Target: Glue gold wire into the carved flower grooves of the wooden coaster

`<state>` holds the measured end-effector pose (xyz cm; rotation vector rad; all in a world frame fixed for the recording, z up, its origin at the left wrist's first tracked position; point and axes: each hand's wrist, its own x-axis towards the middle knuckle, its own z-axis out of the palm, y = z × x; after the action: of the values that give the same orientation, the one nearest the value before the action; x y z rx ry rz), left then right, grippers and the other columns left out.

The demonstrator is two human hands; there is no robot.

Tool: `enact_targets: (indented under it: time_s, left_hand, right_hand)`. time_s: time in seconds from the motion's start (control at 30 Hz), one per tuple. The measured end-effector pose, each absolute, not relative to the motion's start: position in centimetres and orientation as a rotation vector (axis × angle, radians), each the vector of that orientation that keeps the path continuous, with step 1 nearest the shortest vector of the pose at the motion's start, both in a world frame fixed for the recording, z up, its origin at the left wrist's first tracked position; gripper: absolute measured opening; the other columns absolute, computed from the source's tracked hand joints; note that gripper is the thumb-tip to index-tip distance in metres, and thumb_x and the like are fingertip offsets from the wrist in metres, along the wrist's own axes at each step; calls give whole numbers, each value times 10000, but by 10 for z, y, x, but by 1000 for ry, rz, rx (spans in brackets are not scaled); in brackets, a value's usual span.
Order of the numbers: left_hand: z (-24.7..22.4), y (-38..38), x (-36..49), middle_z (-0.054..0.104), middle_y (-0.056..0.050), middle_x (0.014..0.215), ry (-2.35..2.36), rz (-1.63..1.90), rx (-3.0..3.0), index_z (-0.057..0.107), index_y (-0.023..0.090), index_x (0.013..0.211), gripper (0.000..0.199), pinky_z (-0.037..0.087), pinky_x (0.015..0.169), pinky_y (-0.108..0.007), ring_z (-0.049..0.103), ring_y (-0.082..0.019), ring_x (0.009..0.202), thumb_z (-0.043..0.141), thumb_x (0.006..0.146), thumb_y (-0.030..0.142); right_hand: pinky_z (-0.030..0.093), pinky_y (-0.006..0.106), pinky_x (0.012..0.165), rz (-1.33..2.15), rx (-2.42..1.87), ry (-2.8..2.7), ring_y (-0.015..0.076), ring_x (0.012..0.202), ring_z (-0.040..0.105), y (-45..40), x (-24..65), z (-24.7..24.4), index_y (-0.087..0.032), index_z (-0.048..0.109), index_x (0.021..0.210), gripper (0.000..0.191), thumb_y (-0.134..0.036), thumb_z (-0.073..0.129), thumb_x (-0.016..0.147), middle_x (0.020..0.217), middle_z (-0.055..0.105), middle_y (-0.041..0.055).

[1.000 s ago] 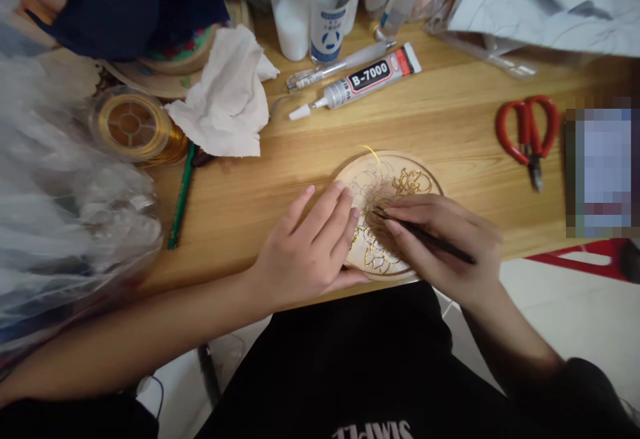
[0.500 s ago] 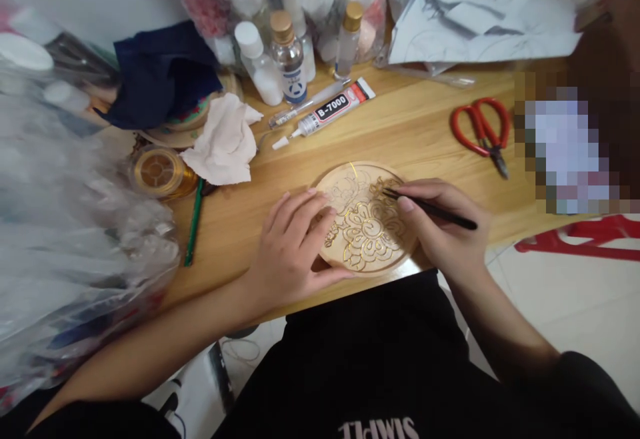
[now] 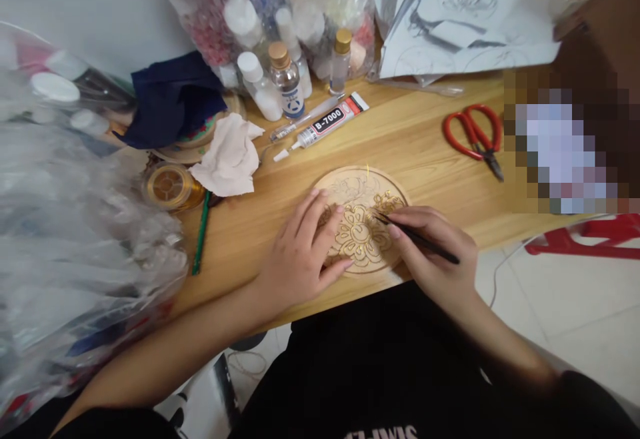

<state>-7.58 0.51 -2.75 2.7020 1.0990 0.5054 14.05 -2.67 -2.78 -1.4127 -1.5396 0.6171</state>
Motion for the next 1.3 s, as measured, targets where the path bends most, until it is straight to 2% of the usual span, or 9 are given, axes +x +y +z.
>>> enact_targets:
  time_s: [0.2, 0.47, 0.7, 1.03, 1.3]
  left_hand:
    - [-24, -7, -73, 489, -260, 1404, 1132, 474, 2683, 503, -13, 1313, 597, 460, 1061, -520, 422, -383, 1350, 600, 877, 384]
    - [-29, -6, -73, 501, -251, 1397, 1149, 421, 2706, 495, 2, 1345, 699, 447, 1032, -490, 436, -368, 1331, 502, 914, 553]
    - [-29, -7, -73, 528, -237, 1391, 1166, 366, 2821, 501, 5, 1352, 790, 398, 1039, -435, 448, -351, 1333, 379, 930, 662]
    - [-28, -7, -71, 539, -233, 1395, 1186, 336, 2845, 507, -1, 1357, 836, 373, 1040, -419, 490, -349, 1312, 405, 907, 696]
    - [-27, -6, -72, 528, -247, 1401, 1159, 350, 2832, 494, -20, 1363, 849, 380, 1044, -432, 488, -360, 1321, 404, 910, 692]
  right_hand:
    - [583, 292, 748, 631, -1449, -1572, 147, 865, 689, -34, 140, -18, -219, 692, 992, 224, -81, 682, 815, 936, 719, 30]
    - [583, 299, 784, 620, -1386, -1727, 158, 901, 690, -24, 134, -11, -201, 682, 1018, 257, -65, 694, 801, 965, 721, 49]
    - [582, 309, 775, 497, -1433, -1778, 166, 844, 695, -18, 117, -13, -220, 664, 1008, 277, -55, 694, 788, 927, 731, 34]
    - [592, 312, 717, 354, -1505, -1842, 180, 795, 700, -18, 106, -11, -218, 658, 983, 262, -76, 719, 773, 903, 732, 48]
    - [607, 385, 747, 414, -1554, -1863, 224, 848, 704, -20, 104, -9, -272, 648, 1028, 254, -124, 675, 823, 957, 731, 74]
